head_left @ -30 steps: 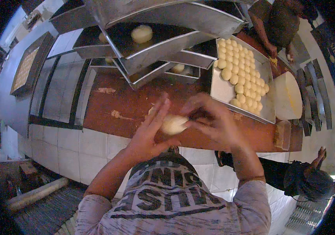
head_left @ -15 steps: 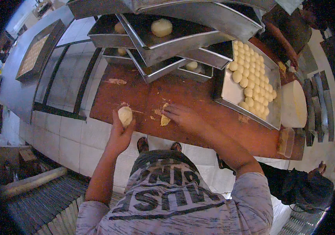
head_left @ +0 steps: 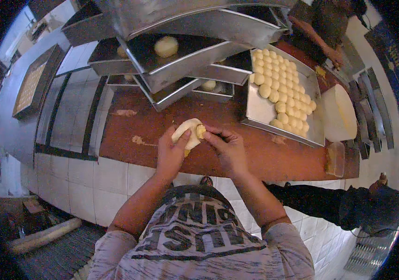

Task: The person prepares buns by brushing metal trays with a tool, filling small dough portions with a yellow substance by hand, and arranging the filled buns onto the trays.

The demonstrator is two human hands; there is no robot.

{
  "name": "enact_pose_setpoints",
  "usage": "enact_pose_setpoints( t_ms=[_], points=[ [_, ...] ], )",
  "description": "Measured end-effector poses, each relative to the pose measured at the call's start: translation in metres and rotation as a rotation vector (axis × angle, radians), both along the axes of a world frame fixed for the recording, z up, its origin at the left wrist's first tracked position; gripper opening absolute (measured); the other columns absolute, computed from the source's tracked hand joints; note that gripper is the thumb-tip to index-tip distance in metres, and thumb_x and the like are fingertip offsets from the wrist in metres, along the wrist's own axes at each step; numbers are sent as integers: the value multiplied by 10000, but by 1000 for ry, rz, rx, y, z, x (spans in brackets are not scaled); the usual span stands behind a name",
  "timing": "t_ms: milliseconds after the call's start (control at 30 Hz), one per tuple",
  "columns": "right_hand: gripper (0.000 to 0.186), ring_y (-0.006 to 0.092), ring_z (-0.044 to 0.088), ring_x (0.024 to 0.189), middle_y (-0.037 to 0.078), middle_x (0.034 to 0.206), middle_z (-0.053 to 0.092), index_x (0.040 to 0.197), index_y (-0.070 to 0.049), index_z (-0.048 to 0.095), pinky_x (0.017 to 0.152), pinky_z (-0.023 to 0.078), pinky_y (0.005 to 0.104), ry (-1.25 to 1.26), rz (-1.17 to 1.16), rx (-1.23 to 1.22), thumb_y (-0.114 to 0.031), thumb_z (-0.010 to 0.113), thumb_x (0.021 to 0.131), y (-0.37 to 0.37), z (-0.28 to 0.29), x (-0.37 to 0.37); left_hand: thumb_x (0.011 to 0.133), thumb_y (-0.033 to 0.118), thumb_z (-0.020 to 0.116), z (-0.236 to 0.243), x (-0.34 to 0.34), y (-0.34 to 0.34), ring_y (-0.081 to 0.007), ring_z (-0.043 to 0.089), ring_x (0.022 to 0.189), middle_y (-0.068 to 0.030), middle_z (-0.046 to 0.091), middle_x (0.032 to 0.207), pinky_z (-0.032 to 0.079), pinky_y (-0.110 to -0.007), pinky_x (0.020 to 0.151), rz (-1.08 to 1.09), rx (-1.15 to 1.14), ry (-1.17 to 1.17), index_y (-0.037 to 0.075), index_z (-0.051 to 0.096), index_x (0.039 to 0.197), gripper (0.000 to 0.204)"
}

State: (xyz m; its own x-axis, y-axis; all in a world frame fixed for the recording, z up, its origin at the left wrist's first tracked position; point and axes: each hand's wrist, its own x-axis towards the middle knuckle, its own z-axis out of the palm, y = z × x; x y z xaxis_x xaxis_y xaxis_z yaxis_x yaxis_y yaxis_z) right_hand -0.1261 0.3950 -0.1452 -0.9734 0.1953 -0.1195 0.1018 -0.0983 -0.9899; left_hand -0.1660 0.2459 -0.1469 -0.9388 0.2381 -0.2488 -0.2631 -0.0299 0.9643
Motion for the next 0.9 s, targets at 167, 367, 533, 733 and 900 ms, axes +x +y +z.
enact_pose_setpoints(
  t_ms=[167,367,533,733,900],
  points=[
    [342,333,528,1031,156,1098,569,1082,-89,588,905,415,365,441,89,920,-130,643,747,-5,8,11,823,84,566,-9,6,-2,-151,505,1027,-67,507,1131,411,-249,864,-78,486,-251,9,419,1238,447],
    [363,282,508,998,107,998,574,1074,-47,595,912,388,344,472,1,820,-126,667,727,13,45,7,798,-20,535,14,10,-10,-202,424,1171,-106,445,1249,327,-300,979,-260,298,95,6,315,1321,568],
    [370,298,474,969,103,1009,567,1064,-86,605,870,391,390,394,110,645,-219,672,725,24,56,-1,849,43,507,35,31,10,-245,412,1192,-142,420,1295,287,-337,1009,-198,-111,595,-14,277,1334,540],
    [212,206,502,877,69,853,568,939,-50,651,750,421,295,558,-73,832,-89,661,731,-8,57,15,903,131,472,55,9,7,-200,437,1160,-123,438,1278,336,-300,967,-126,632,-75,10,406,1245,369],
    [327,253,490,908,78,949,556,1042,-79,611,774,414,349,438,-11,588,-108,659,720,1,47,14,925,203,433,51,26,14,-155,496,1043,-94,521,1148,386,-281,900,-138,321,211,34,462,1145,279]
  ],
)
